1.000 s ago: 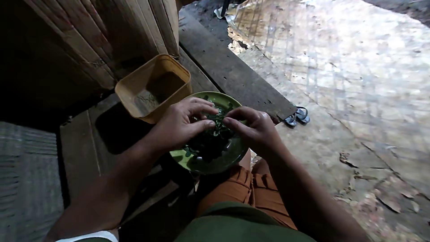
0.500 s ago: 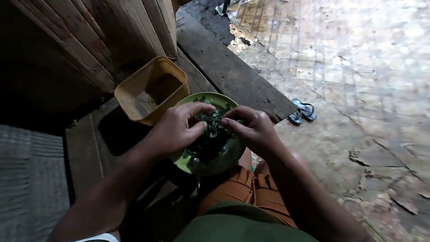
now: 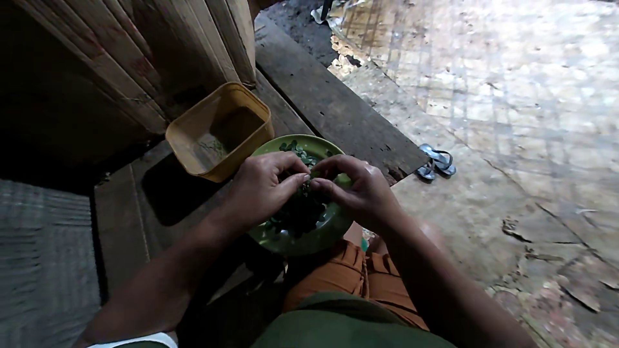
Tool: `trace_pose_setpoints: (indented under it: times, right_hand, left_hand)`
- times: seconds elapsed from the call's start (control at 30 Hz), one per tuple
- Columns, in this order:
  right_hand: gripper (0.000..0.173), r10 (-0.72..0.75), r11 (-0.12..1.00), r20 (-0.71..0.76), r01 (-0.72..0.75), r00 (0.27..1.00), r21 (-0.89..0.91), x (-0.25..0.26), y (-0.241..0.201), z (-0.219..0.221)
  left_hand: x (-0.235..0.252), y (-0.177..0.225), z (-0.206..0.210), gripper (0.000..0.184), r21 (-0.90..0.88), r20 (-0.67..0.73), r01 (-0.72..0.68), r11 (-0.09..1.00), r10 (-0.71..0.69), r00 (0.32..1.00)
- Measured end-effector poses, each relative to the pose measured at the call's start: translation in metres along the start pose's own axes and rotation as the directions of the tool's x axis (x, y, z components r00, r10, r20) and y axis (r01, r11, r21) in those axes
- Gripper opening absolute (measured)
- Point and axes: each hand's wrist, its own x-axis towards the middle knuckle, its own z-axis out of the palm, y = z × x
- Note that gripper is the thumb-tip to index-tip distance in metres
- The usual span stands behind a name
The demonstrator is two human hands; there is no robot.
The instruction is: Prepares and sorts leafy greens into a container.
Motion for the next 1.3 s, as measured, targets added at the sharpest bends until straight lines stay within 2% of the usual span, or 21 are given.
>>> trace_pose_setpoints:
  times: [0.07,0.2,0.3,0.37,0.43,0.5,0.57,0.6,0.67,0.73,0.8,0.9,0.97,1.03,1.13,1.2,1.3]
  right_hand:
    - [0.011,-0.045,0.995,-0.025,0.042,0.999,-0.090,0.001,0.000,0.005]
    - [0.012,-0.060,0.979,-0.047,0.050,0.997,-0.198,0.002,-0.004,0.008]
    - [0.013,-0.085,0.951,-0.046,0.068,0.995,-0.301,0.003,-0.001,0.007]
    - [0.014,-0.104,0.928,-0.002,0.097,0.995,-0.361,0.003,-0.001,0.010]
    - [0.018,-0.126,0.900,0.051,0.135,0.991,-0.414,0.001,0.001,0.012]
    - [0.023,-0.136,0.880,0.097,0.165,0.986,-0.446,0.000,0.000,0.013]
    - [0.027,-0.137,0.872,0.116,0.176,0.984,-0.456,-0.002,-0.001,0.011]
    - [0.029,-0.140,0.873,0.113,0.176,0.984,-0.455,-0.003,-0.001,0.010]
    - [0.031,-0.145,0.875,0.091,0.170,0.985,-0.454,-0.006,0.002,0.008]
    - [0.031,-0.131,0.878,0.069,0.149,0.989,-0.455,-0.008,0.003,0.006]
    - [0.030,-0.110,0.888,0.039,0.116,0.993,-0.444,-0.012,0.005,0.003]
    - [0.028,-0.082,0.903,-0.036,0.059,0.996,-0.426,-0.018,0.008,0.001]
    - [0.026,-0.072,0.910,-0.078,0.034,0.994,-0.413,-0.022,0.010,0.000]
    - [0.025,-0.072,0.913,-0.101,0.024,0.992,-0.408,-0.025,0.011,-0.001]
    - [0.023,-0.085,0.919,-0.121,0.031,0.989,-0.392,-0.027,0.011,0.000]
    - [0.022,-0.081,0.930,-0.131,0.028,0.988,-0.366,-0.027,0.010,-0.001]
    - [0.021,-0.055,0.958,-0.146,0.011,0.988,-0.287,-0.025,0.006,-0.002]
  left_hand:
    - [-0.002,-0.001,0.002,0.008,0.005,-0.011,-0.015,1.000,0.015,1.000]
    - [-0.006,-0.006,-0.006,0.010,0.031,-0.021,-0.003,1.000,0.003,1.000]
    - [-0.003,-0.013,-0.034,0.015,0.186,-0.085,0.062,0.981,-0.047,0.995]
    - [0.004,-0.024,-0.060,0.020,0.334,-0.161,0.141,0.932,-0.091,0.983]
    - [0.013,-0.036,-0.079,0.024,0.441,-0.224,0.286,0.851,-0.204,0.953]
    - [0.022,-0.048,-0.090,0.028,0.518,-0.218,0.424,0.743,-0.364,0.905]
    - [0.025,-0.056,-0.094,0.031,0.593,-0.162,0.441,0.674,-0.437,0.885]
    - [0.024,-0.058,-0.093,0.031,0.623,-0.144,0.404,0.670,-0.409,0.901]
    - [0.017,-0.057,-0.086,0.025,0.647,-0.144,0.285,0.708,-0.254,0.956]
    - [0.011,-0.046,-0.077,0.025,0.634,-0.129,0.165,0.755,-0.107,0.986]
    - [0.004,-0.036,-0.064,0.028,0.579,-0.058,0.054,0.814,-0.025,0.998]
    - [-0.007,-0.027,-0.045,0.029,0.399,0.137,-0.074,0.914,0.021,0.990]
    - [-0.011,-0.026,-0.033,0.032,0.319,0.246,-0.116,0.941,0.036,0.969]
    - [-0.013,-0.027,-0.024,0.031,0.295,0.295,-0.123,0.948,0.032,0.955]
    - [-0.011,-0.031,-0.015,0.017,0.282,0.255,-0.121,0.952,0.047,0.966]
    - [-0.008,-0.029,-0.017,0.015,0.241,0.180,-0.107,0.965,0.064,0.982]
    - [-0.006,-0.018,-0.030,0.014,0.080,0.053,0.025,0.996,-0.030,0.998]
